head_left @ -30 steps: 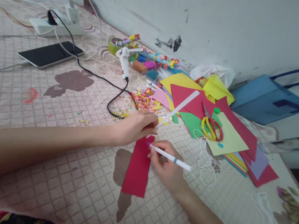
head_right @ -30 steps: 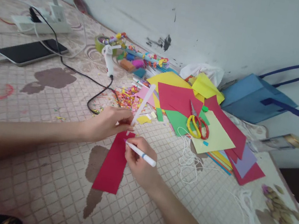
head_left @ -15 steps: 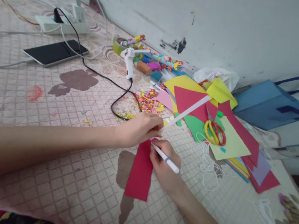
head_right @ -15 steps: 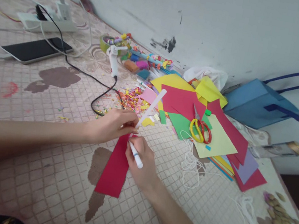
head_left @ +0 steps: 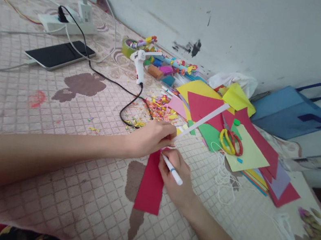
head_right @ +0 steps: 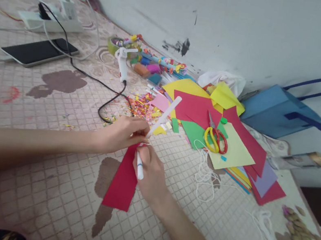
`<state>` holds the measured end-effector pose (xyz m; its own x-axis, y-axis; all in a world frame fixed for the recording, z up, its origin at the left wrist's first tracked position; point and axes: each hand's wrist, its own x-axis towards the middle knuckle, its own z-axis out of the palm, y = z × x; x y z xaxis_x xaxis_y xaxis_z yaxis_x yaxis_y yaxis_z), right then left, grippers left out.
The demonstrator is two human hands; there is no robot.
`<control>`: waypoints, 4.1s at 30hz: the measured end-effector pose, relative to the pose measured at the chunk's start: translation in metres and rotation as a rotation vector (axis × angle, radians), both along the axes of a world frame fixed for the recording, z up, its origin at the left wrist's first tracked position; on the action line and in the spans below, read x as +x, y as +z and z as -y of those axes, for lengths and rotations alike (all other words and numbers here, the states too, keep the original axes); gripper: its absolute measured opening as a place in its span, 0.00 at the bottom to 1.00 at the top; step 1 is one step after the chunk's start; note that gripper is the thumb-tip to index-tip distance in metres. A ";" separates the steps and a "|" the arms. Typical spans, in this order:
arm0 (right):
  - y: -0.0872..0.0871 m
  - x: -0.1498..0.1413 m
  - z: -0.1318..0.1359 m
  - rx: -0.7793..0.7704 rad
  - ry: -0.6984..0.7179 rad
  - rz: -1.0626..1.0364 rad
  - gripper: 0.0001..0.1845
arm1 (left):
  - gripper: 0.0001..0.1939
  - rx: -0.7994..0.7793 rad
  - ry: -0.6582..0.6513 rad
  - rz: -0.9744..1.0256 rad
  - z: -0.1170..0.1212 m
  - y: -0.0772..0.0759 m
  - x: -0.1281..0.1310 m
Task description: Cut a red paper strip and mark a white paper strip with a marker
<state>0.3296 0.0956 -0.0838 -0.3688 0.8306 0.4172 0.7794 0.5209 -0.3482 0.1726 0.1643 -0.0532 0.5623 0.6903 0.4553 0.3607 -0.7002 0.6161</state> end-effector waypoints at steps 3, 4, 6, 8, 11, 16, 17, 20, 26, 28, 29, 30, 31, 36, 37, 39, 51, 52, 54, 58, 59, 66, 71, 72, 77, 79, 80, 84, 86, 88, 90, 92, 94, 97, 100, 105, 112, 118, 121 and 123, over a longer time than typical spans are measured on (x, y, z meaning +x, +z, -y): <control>0.000 -0.001 0.000 0.000 -0.004 0.001 0.05 | 0.05 -0.011 0.009 -0.005 0.000 0.000 0.000; -0.001 0.000 0.000 0.000 -0.007 0.001 0.05 | 0.05 -0.015 0.010 -0.006 0.001 0.001 0.000; -0.002 0.001 0.000 0.000 -0.013 0.001 0.05 | 0.05 -0.019 0.012 -0.006 0.001 0.001 0.000; -0.004 0.003 0.001 -0.004 -0.010 -0.003 0.05 | 0.05 -0.019 0.015 -0.009 0.002 0.002 0.000; -0.004 0.005 0.002 -0.024 -0.014 -0.022 0.04 | 0.05 -0.017 0.019 -0.017 0.002 0.003 0.000; 0.001 0.004 0.002 -0.075 -0.044 -0.076 0.04 | 0.05 -0.023 0.009 -0.016 0.002 0.002 -0.001; 0.002 0.004 0.002 -0.074 -0.049 -0.085 0.04 | 0.05 -0.022 0.007 -0.017 0.002 0.002 -0.001; 0.003 0.003 0.002 -0.078 -0.068 -0.103 0.04 | 0.05 -0.013 0.006 -0.022 0.001 0.001 -0.001; 0.002 0.009 -0.002 -0.227 -0.131 -0.328 0.01 | 0.05 -0.013 0.000 -0.013 0.001 0.002 -0.001; 0.002 0.014 -0.007 -0.321 -0.182 -0.494 0.02 | 0.06 -0.015 -0.002 -0.014 0.001 0.002 -0.001; 0.003 0.016 -0.010 -0.374 -0.196 -0.573 0.04 | 0.06 -0.016 -0.002 -0.019 0.001 0.002 -0.001; 0.003 0.018 -0.014 -0.425 -0.197 -0.640 0.06 | 0.06 -0.016 -0.001 -0.022 0.001 0.002 -0.001; 0.004 0.020 -0.018 -0.472 -0.186 -0.689 0.07 | 0.06 -0.017 0.001 -0.024 0.001 0.002 -0.001; 0.007 0.023 -0.041 -0.591 -0.074 -0.728 0.12 | 0.06 -0.021 -0.002 -0.023 0.001 0.002 -0.001; 0.007 0.022 -0.045 -0.602 -0.056 -0.714 0.12 | 0.05 -0.024 -0.003 -0.027 0.002 0.003 -0.001; 0.008 0.022 -0.054 -0.602 -0.016 -0.652 0.11 | 0.05 -0.024 -0.003 -0.028 0.002 0.003 -0.001; 0.017 0.024 -0.085 -0.585 0.373 -0.435 0.07 | 0.05 0.012 -0.017 0.001 0.000 -0.001 -0.001; 0.018 0.025 -0.086 -0.603 0.385 -0.420 0.07 | 0.05 0.013 -0.016 0.002 0.000 -0.001 -0.001; 0.020 0.026 -0.088 -0.630 0.388 -0.382 0.08 | 0.05 0.012 -0.011 0.000 0.000 -0.001 -0.001; 0.022 0.026 -0.092 -0.657 0.394 -0.322 0.14 | 0.05 0.013 -0.013 -0.001 -0.001 -0.001 0.000; 0.022 0.025 -0.093 -0.651 0.407 -0.307 0.15 | 0.04 0.015 -0.017 0.001 -0.001 -0.001 0.000; 0.022 0.025 -0.095 -0.607 0.450 -0.257 0.18 | 0.05 0.022 -0.012 0.009 0.000 0.000 0.000; 0.024 0.023 -0.095 -0.616 0.469 -0.285 0.16 | 0.05 0.022 -0.031 0.036 0.001 0.001 0.000; 0.024 0.022 -0.095 -0.618 0.477 -0.291 0.16 | 0.04 0.016 -0.031 0.038 0.001 0.000 0.000; 0.023 0.022 -0.094 -0.599 0.514 -0.314 0.14 | 0.04 0.016 -0.038 0.051 0.000 0.000 0.000; 0.021 0.023 -0.093 -0.581 0.518 -0.315 0.13 | 0.04 0.024 -0.035 0.048 0.000 0.000 0.000; 0.020 0.024 -0.093 -0.571 0.515 -0.315 0.13 | 0.05 0.025 -0.032 0.041 0.000 0.001 0.000; 0.018 0.026 -0.094 -0.544 0.504 -0.320 0.11 | 0.05 0.022 -0.015 0.019 0.001 0.001 0.000; 0.016 0.028 -0.095 -0.555 0.514 -0.326 0.10 | 0.05 0.024 -0.006 0.016 0.001 0.001 0.000; 0.015 0.029 -0.096 -0.568 0.524 -0.338 0.09 | 0.05 0.026 0.000 0.012 0.001 0.001 0.000; 0.014 0.030 -0.095 -0.581 0.517 -0.349 0.08 | 0.05 0.023 0.002 0.008 0.001 0.000 -0.001; 0.013 0.031 -0.095 -0.601 0.500 -0.352 0.07 | 0.06 0.020 0.006 0.006 0.001 0.001 -0.001; 0.012 0.032 -0.094 -0.613 0.484 -0.351 0.07 | 0.07 0.018 0.007 0.001 0.001 0.001 -0.001; 0.011 0.033 -0.093 -0.603 0.468 -0.357 0.06 | 0.08 0.016 0.006 -0.006 0.001 0.001 -0.001; 0.010 0.034 -0.093 -0.596 0.464 -0.364 0.06 | 0.08 0.015 0.008 -0.005 0.000 0.001 -0.001; 0.011 0.033 -0.091 -0.598 0.464 -0.393 0.06 | 0.06 0.013 0.007 -0.009 0.001 0.000 -0.001; 0.013 0.035 -0.087 -0.631 0.462 -0.410 0.07 | 0.06 0.017 0.009 -0.025 0.000 0.000 -0.002; 0.011 0.035 -0.080 -0.660 0.406 -0.472 0.09 | 0.06 0.020 0.015 -0.021 0.002 0.003 -0.002; 0.008 0.035 -0.075 -0.670 0.319 -0.570 0.09 | 0.06 0.010 0.014 -0.026 0.003 0.004 -0.002; 0.006 0.035 -0.069 -0.655 0.201 -0.684 0.10 | 0.07 -0.002 0.011 -0.031 0.003 0.004 -0.002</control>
<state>0.3643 0.1649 -0.0774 -0.3787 0.9228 0.0714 0.2180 0.1639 -0.9621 0.1706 0.1612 -0.0494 0.5686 0.6974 0.4362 0.3870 -0.6947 0.6063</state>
